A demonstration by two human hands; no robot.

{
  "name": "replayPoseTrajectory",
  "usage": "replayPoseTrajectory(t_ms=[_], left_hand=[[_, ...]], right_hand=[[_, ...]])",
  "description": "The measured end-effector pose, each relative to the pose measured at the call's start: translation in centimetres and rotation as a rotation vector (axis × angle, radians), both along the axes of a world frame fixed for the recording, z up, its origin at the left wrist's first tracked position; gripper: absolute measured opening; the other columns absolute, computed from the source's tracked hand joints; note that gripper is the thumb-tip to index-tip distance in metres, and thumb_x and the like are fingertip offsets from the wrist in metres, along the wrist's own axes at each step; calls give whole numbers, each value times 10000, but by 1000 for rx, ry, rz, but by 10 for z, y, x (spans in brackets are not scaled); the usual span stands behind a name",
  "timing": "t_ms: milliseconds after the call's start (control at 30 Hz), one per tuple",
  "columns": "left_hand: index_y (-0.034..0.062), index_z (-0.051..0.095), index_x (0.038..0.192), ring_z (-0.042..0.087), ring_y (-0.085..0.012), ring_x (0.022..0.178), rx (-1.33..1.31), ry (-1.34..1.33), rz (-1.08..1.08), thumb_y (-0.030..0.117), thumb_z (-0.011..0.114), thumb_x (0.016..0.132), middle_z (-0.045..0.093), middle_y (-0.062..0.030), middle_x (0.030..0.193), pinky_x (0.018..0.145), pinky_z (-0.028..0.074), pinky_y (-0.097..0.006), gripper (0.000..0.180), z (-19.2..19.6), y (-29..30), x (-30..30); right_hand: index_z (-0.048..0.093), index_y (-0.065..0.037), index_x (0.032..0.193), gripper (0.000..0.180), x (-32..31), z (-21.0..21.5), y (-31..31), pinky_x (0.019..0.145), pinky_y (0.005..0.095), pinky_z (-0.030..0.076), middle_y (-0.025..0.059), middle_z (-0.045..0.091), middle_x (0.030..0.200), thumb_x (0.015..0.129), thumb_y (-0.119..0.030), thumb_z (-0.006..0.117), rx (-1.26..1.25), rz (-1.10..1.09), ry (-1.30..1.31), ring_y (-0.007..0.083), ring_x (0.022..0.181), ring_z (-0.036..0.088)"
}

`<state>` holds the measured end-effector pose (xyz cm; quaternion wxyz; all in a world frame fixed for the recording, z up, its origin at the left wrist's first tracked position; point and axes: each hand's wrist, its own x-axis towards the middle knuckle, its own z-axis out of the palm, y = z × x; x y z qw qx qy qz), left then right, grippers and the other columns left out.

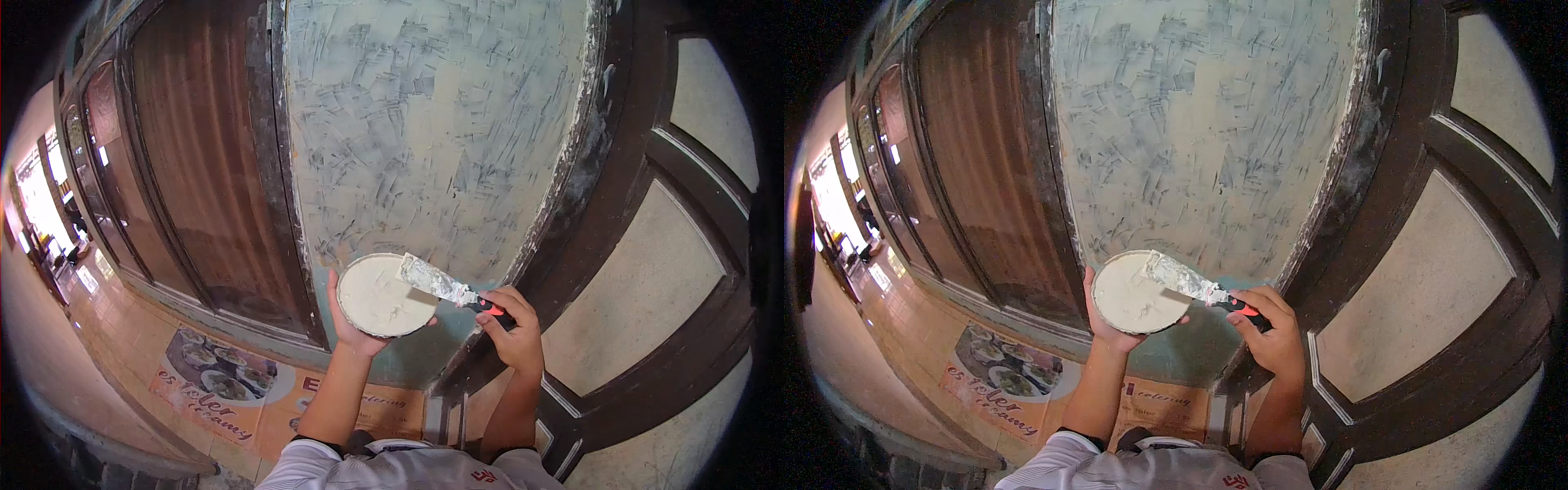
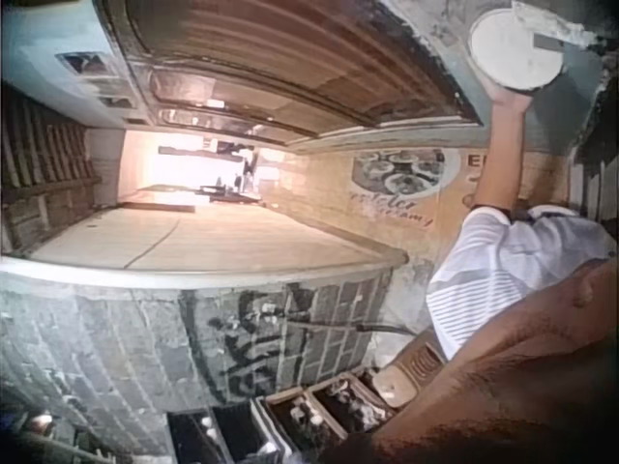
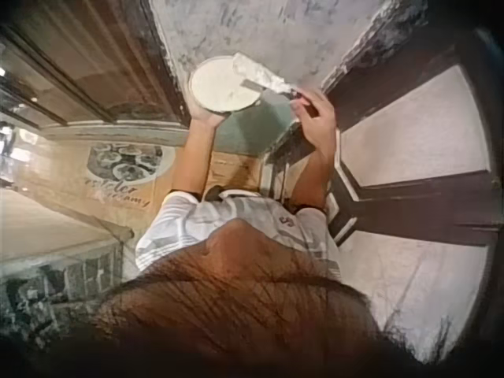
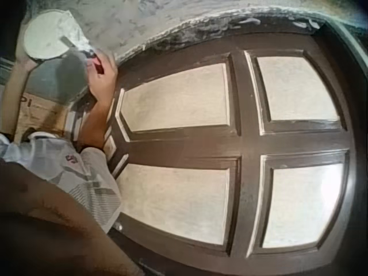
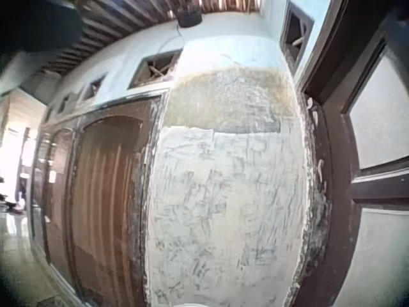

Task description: The person applies putty to a wall with a putty knife.

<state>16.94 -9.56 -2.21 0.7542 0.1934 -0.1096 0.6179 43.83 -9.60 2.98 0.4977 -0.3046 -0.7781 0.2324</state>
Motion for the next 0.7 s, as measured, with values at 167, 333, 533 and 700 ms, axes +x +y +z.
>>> replayPoseTrajectory(t_ms=[167, 333, 533, 700], left_hand=[[115, 388, 1591, 418, -600, 1393, 50, 50, -7, 873, 326, 905, 376, -239, 1628, 1003, 337, -887, 1024, 20, 6, 3], [109, 422, 1566, 428, -601, 1384, 94, 25, -45, 866, 329, 909, 402, -232, 1611, 1003, 338, -888, 1007, 38, 19, -2], [85, 375, 1597, 413, -586, 1413, 40, 106, 59, 851, 321, 922, 388, -238, 1625, 1040, 311, -877, 1022, 64, 44, -13], [79, 366, 1599, 415, -604, 1400, 116, 8, -92, 850, 327, 918, 404, -256, 1605, 1031, 325, -874, 1030, 78, 62, -32]], right_hand=[[741, -50, 1145, 411, -8, -1, 6, 844, 359, 522, 135, 626, 1067, 756, 16, 857, 314, -250, -19, 294, 945, 634], [708, -18, 1194, 380, -21, 11, 17, 847, 364, 516, 145, 633, 1076, 829, -15, 811, 446, -327, -41, 303, 927, 625], [634, -15, 1313, 377, -28, 1, 47, 688, 267, 483, 132, 670, 896, 1129, -301, 472, -236, 129, 293, 169, 738, 607], [542, -60, 1290, 437, -38, 16, 61, 476, 260, 348, 69, 508, 675, 1140, -430, 363, -729, 459, 606, 82, 393, 300]])
